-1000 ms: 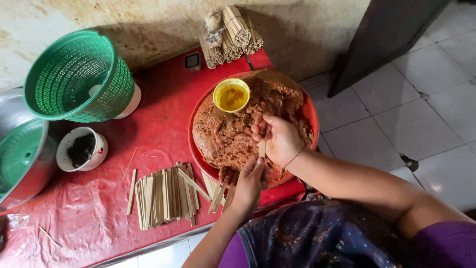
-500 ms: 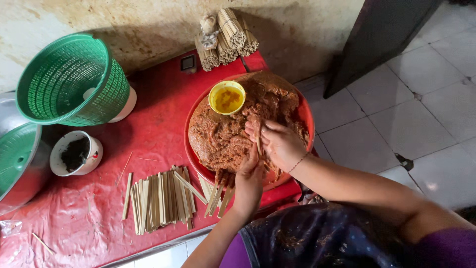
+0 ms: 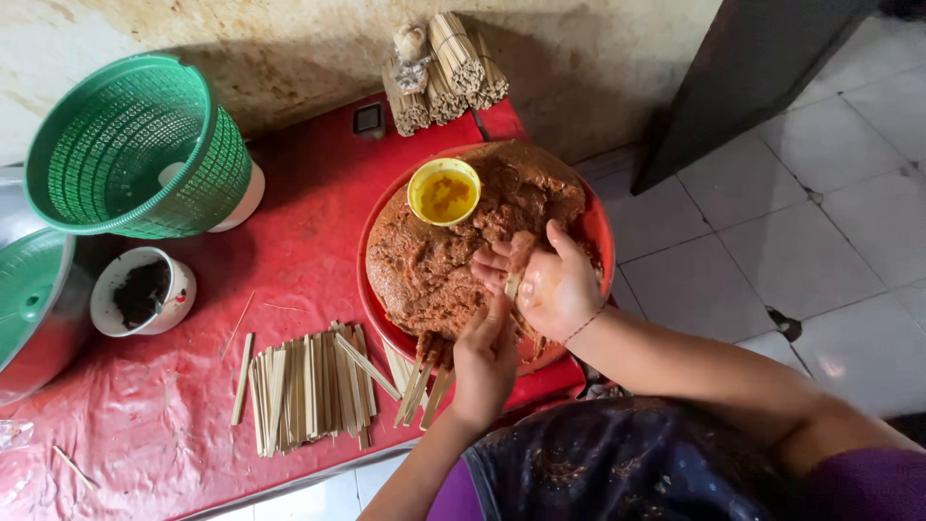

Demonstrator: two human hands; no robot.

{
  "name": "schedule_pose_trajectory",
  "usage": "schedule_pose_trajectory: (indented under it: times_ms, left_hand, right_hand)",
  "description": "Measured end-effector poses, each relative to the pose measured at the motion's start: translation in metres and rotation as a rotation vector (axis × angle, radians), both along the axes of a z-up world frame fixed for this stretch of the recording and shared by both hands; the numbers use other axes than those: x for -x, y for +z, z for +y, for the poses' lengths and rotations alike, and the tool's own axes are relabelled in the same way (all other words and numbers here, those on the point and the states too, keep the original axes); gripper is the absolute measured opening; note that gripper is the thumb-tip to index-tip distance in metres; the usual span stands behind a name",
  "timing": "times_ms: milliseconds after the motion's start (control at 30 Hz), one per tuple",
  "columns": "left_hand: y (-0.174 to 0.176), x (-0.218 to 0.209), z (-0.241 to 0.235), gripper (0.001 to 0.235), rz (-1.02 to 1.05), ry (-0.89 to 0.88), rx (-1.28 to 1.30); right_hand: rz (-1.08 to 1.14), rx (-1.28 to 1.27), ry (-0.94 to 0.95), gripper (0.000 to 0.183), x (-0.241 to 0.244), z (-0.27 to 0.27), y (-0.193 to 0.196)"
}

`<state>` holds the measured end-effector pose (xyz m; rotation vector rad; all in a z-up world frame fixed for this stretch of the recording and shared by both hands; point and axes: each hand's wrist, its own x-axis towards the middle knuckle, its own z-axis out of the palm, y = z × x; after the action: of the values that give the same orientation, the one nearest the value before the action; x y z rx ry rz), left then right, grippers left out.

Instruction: The person prepares satay by picking up skewers and pressing portions of ground meat around them by hand.

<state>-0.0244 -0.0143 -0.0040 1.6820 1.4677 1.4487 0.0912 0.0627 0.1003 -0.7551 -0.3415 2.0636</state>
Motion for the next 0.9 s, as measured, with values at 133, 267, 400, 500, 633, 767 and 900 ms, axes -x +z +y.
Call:
schedule_pose_trajectory:
  times_ms: [133, 267, 400, 500, 633, 767, 900]
  left_hand:
    - [0.01, 0.008, -0.002, 0.051, 0.155, 0.06, -0.093]
    - [0.019, 0.05, -0.011, 0.053, 0.406, 0.188, 0.086]
    - [-0.008, 0.118, -0.039, 0.071, 0.707, 0.326, 0.329]
    - [-0.031, 0.148, -0.054, 0.058, 0.676, 0.384, 0.72]
    - [-0.04, 0.146, -0.054, 0.072, 0.666, 0.274, 0.891]
    - [-0.001, 0.128, -0.044, 0.059, 0.633, 0.167, 1.129]
    - [-0.08, 0.17, -0.046, 0.046, 0.66, 0.183, 0.981]
  right_hand:
    - [0.07, 0.126, -0.019, 0.065, -0.002, 0.009, -0.003]
    - [-0.493, -0.186, 0.162, 0.044, -0.033, 0.074, -0.11]
    - [-1.592, -0.854, 0.773, 0.059, -0.07, 0.052, -0.136]
    - [-1.696, -1.287, 0.712, 0.068, -0.093, 0.042, -0.198]
    - [-1.712, -1.326, 0.655, 0.016, -0.106, 0.042, -0.224]
    - [-1.67, -1.165, 0.842, 0.011, -0.12, 0.052, -0.224]
    - [-1.665, -1.179, 0.533, 0.069, -0.118, 0.046, -0.225]
